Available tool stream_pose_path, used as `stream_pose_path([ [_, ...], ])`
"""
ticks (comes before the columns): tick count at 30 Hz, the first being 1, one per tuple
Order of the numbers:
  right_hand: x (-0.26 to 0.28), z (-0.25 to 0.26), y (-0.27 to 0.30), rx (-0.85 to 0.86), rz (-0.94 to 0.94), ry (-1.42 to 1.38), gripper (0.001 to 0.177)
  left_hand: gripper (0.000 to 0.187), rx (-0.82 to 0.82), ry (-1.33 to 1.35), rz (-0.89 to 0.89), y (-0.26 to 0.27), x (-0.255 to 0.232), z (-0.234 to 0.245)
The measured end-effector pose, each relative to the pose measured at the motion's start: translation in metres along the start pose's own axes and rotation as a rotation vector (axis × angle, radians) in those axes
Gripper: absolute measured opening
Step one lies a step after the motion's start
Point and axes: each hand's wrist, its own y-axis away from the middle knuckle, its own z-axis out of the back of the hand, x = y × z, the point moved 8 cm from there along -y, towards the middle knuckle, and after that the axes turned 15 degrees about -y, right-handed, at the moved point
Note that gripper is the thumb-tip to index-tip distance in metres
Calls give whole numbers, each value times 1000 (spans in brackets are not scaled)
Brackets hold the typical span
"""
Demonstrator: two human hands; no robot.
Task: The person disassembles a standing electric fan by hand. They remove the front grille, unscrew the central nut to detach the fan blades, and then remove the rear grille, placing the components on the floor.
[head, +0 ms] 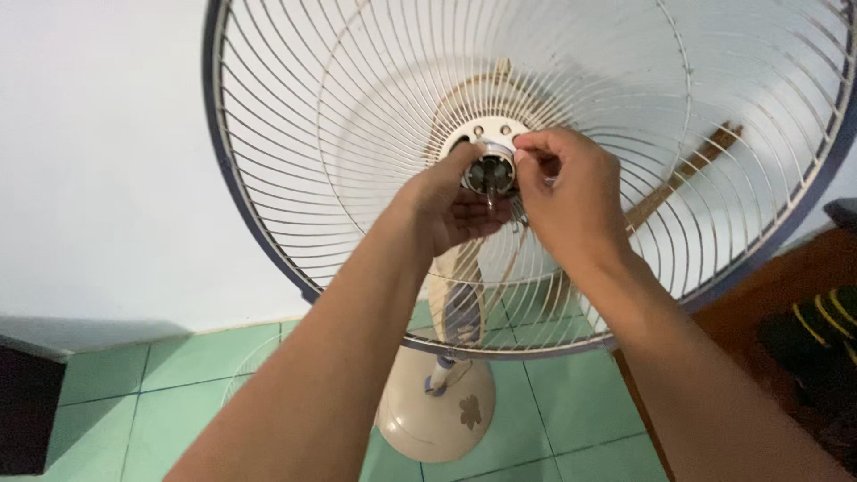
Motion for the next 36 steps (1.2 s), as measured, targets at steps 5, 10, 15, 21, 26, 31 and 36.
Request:
stream_pose_path([
  [5, 3, 2, -17, -10, -65, 23, 7, 49, 122, 170, -27, 5, -1, -8],
  [10, 10, 3, -27, 2, -32, 3, 11, 57, 76, 141, -36, 9, 3, -6],
  [15, 21, 5, -35, 32, 60, 167, 14, 57, 43, 41, -99, 10, -2, -3],
  [21, 20, 0, -39, 93, 108, 245, 16, 50, -60, 24, -190, 1, 1, -3],
  [26, 22, 2, -41, 66, 140, 261, 16, 47, -84, 8, -139, 0, 2, -2],
  [31, 24, 1, -42, 100, 84, 256, 11, 50, -72, 1, -106, 4, 3, -3],
  [36, 57, 19, -42, 55, 259, 141, 3, 53, -29, -66, -124, 17, 9, 11],
])
